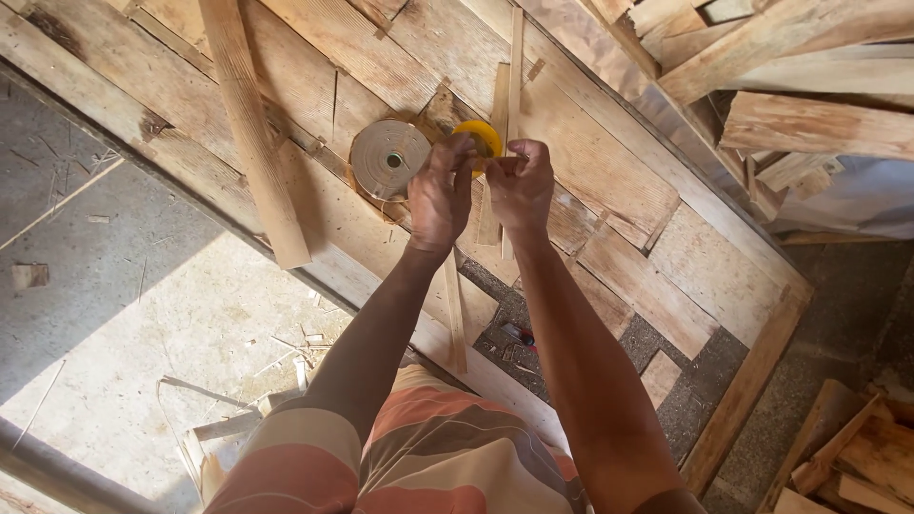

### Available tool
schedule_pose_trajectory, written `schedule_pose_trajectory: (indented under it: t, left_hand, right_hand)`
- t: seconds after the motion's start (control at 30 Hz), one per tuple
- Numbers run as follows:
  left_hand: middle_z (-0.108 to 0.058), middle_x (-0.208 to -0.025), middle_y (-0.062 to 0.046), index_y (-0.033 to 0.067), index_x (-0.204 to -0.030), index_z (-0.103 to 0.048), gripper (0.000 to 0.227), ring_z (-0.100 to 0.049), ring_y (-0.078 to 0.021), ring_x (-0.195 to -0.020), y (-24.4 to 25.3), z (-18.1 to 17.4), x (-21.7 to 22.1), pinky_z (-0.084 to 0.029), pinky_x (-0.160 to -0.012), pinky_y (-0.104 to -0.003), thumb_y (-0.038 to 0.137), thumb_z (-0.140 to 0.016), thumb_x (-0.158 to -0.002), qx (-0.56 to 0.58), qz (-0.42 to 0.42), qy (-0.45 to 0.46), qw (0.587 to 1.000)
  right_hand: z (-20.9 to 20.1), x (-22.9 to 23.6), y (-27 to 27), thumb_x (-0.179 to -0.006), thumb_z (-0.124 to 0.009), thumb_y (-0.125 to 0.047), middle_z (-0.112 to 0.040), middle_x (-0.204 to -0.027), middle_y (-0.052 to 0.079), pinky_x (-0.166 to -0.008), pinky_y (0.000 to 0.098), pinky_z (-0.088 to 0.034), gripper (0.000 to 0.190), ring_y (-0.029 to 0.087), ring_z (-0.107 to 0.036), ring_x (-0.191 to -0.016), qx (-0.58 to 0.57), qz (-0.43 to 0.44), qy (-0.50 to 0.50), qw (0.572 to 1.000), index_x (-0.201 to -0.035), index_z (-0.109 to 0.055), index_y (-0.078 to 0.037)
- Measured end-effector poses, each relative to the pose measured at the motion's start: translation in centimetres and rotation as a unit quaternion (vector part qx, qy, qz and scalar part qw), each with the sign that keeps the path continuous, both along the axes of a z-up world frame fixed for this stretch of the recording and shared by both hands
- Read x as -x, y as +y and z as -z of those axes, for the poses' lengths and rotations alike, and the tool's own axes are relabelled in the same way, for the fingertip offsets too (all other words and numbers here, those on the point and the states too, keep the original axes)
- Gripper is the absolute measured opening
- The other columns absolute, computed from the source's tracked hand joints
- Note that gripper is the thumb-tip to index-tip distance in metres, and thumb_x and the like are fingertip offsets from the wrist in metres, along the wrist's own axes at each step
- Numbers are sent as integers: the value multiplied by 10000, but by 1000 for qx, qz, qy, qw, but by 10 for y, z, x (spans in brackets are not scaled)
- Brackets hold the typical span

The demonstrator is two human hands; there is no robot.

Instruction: Fitting and cutting thin wooden planks to cover a surface area.

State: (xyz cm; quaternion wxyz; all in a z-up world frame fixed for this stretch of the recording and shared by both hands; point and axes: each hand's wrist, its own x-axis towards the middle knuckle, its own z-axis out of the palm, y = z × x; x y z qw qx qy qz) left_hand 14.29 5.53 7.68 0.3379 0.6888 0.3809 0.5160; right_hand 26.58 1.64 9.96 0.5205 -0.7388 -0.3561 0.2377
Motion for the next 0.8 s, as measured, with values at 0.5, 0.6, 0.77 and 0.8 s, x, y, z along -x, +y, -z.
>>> schedule_pose_trajectory:
  t: [0.5, 0.6, 0.77, 0.8]
  left_hand:
    - [-484, -1496, -306, -38, -1501, -295, 743, -500, -438, -1397, 24, 60, -18, -471, -1147, -503, 245, -717, -959, 200, 11, 29, 979]
    - [-500, -1456, -326, -37, -1450, -342, 820, -502, -453, -1371, 26, 33, -28, -445, -1119, -507, 359, -795, -893, 357, -10, 12, 934]
    - [-561, -1390, -325, -64, -1388, -401, 815, -600, -414, -1310, 31, 68, -57, -512, -1112, -447, 331, -840, -826, 370, -65, -97, 922]
    - [-594, -1363, -295, -45, -1394, -409, 823, -668, -382, -1242, 29, 55, -55, -565, -1053, -423, 321, -823, -785, 434, -74, -110, 891]
  right_hand:
    - [-16, 7, 34, -844, -799, -172, -779, -899, 67, -775, 382, -603, 434, 216, -770, -814, 265, 54, -184, 945, -1192, -548, -103]
    - [-15, 5, 38, -839, -810, -193, -774, -887, 56, -781, 392, -597, 442, 216, -766, -821, 278, 61, -191, 940, -1186, -546, -115]
    - [-9, 2, 39, -839, -815, -195, -777, -887, 53, -807, 404, -587, 445, 233, -765, -839, 276, 49, -207, 937, -1184, -542, -119]
    - [-7, 0, 37, -840, -813, -188, -779, -889, 55, -813, 407, -585, 446, 240, -765, -844, 271, 44, -212, 938, -1185, -540, -117]
